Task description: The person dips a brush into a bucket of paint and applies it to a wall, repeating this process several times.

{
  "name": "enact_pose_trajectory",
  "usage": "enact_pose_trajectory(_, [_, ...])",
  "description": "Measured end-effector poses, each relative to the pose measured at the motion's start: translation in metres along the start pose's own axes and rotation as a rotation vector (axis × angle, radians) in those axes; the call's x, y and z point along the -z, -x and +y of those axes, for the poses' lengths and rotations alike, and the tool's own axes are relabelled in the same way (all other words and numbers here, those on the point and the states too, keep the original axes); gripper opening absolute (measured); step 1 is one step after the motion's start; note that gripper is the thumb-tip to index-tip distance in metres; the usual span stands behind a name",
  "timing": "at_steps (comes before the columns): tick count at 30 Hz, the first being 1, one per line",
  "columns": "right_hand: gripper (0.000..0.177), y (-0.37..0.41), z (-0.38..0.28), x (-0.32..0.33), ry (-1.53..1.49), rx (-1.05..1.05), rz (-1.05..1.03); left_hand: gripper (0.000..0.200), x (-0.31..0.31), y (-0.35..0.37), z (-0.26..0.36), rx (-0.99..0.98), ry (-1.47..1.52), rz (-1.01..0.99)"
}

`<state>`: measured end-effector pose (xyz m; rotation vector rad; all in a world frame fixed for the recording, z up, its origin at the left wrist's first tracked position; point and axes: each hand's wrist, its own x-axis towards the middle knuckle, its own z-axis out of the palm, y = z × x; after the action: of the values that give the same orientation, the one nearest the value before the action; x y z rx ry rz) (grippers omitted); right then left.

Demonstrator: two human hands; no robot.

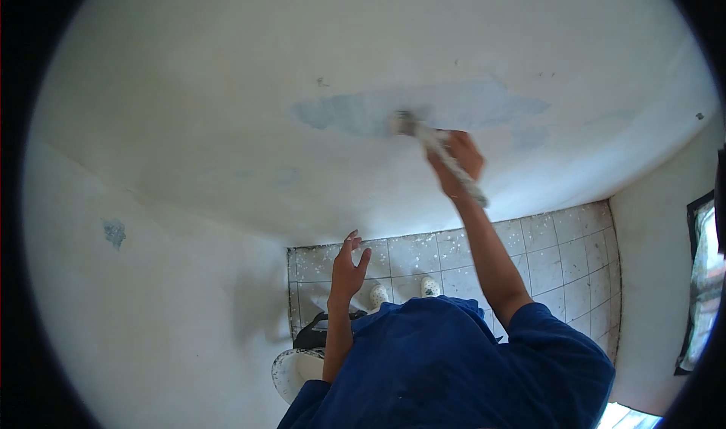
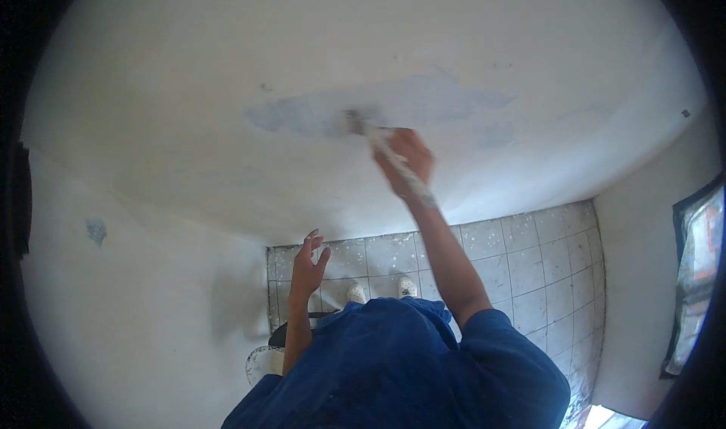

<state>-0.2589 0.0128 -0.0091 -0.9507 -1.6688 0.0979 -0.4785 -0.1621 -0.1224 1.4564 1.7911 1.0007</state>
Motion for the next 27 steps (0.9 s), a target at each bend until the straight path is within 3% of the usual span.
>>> enact_pose_trajectory(1, [0.018, 0.004, 0.003, 0.015, 0.023, -0.129, 0.042, 0.05, 0.005, 0.001, 0.001, -0.004, -0.002, 0.023])
enact_pose_trajectory(2, [0.018, 0.005, 0.008, 0.026, -0.019, -0.059, 0.19, 0.05, 0.008, 0.002, 0.001, -0.007, -0.003, 0.049])
enact_pose_trajectory(3, [0.018, 0.007, 0.012, 0.037, -0.118, -0.142, 0.249, 0.05, 0.01, 0.003, -0.001, 0.012, 0.01, 0.059])
enact_pose_trajectory(7, [0.021, 0.005, -0.029, 0.028, -0.045, 0.028, 0.114, 0.049, 0.011, 0.003, -0.008, 0.043, 0.015, 0.044])
enact_pose_trajectory(9, [0.02, 0.005, -0.047, -0.006, -0.215, 0.112, 0.056, 0.049, 0.011, 0.002, -0.011, 0.032, -0.002, 0.016])
enact_pose_trajectory(13, [0.021, -0.003, -0.032, -0.039, -0.183, 0.084, 0.015, 0.049, 0.01, -0.006, -0.008, -0.004, -0.005, -0.014])
enact_pose_trajectory(14, [0.02, 0.001, -0.023, -0.024, -0.032, -0.059, -0.016, 0.049, 0.012, -0.009, -0.007, -0.014, 0.001, -0.009])
enact_pose_trajectory(15, [0.02, 0.003, -0.01, -0.007, 0.081, -0.022, 0.002, 0.049, 0.016, -0.01, -0.007, -0.013, 0.002, 0.003])
enact_pose_trajectory(17, [0.015, 0.002, -0.001, 0.024, 0.009, 0.028, 0.203, 0.049, 0.021, -0.008, -0.007, -0.002, 0.015, 0.033])
enact_pose_trajectory(18, [0.015, 0.003, -0.006, 0.033, -0.165, -0.136, 0.28, 0.05, 0.02, -0.007, -0.011, 0.01, 0.025, 0.04])
enact_pose_trajectory(21, [0.019, 0.001, -0.045, 0.011, -0.01, -0.019, 0.114, 0.05, 0.018, -0.005, -0.019, 0.024, 0.023, 0.048])
enact_pose_trajectory(23, [0.02, -0.004, -0.065, -0.029, -0.107, 0.044, 0.021, 0.05, 0.017, -0.005, -0.015, 0.001, 0.003, 0.034])
enact_pose_trajectory(27, [0.018, -0.013, -0.052, -0.054, -0.231, 0.073, 0.04, 0.05, 0.022, -0.008, -0.012, -0.009, 0.019, 0.028])
